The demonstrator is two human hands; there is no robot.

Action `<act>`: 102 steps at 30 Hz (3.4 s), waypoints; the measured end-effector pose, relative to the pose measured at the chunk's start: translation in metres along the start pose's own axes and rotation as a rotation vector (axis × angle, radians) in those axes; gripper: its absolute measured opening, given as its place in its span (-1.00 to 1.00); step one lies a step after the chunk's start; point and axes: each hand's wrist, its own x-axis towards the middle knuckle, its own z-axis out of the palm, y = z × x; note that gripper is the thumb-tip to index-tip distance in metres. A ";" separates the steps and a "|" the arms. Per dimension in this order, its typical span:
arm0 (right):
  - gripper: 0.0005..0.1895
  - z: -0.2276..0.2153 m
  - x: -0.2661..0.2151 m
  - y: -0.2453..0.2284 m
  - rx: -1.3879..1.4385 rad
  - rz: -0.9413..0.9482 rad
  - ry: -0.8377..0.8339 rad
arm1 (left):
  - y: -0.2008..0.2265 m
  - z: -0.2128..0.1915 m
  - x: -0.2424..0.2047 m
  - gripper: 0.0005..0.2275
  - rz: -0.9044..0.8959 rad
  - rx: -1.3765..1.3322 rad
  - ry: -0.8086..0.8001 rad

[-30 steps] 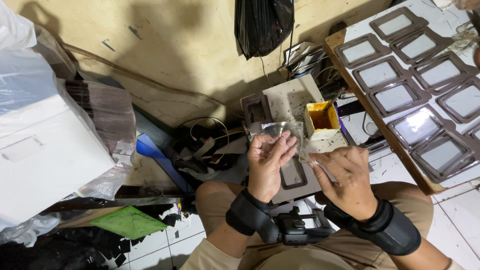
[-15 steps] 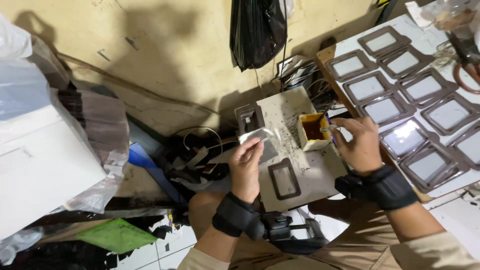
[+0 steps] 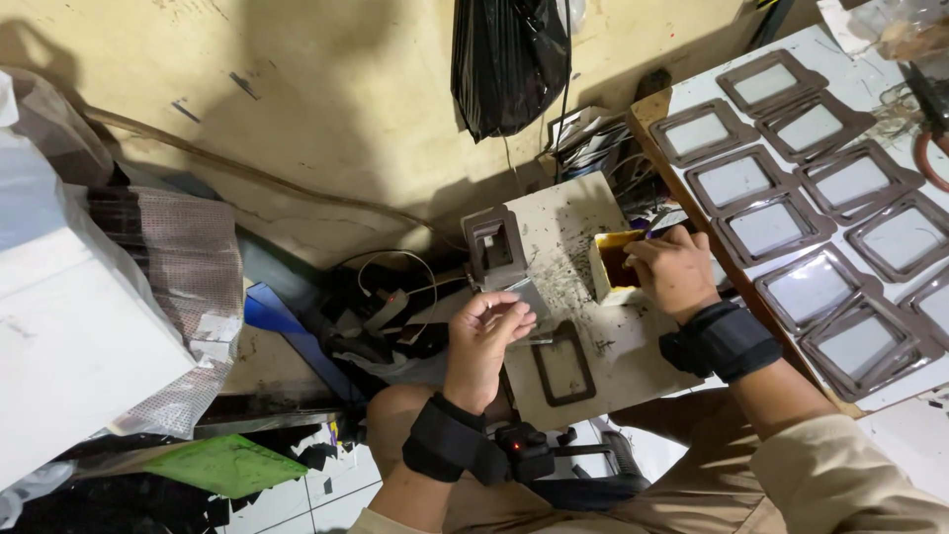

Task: Applying glue to the edges of small rectangular frames and placing them on a workspace

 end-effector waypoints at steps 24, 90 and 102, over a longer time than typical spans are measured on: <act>-0.74 -0.206 -0.005 -0.120 0.721 0.081 0.100 | 0.030 0.021 -0.038 -0.66 -0.156 0.061 -0.370; -0.85 -0.078 -0.105 -0.035 0.277 0.102 0.296 | -0.034 -0.003 -0.021 -0.62 -0.037 0.038 -0.137; -0.89 0.033 -0.123 0.025 -0.315 0.116 0.181 | -0.036 -0.010 -0.025 -0.64 -0.061 0.040 -0.110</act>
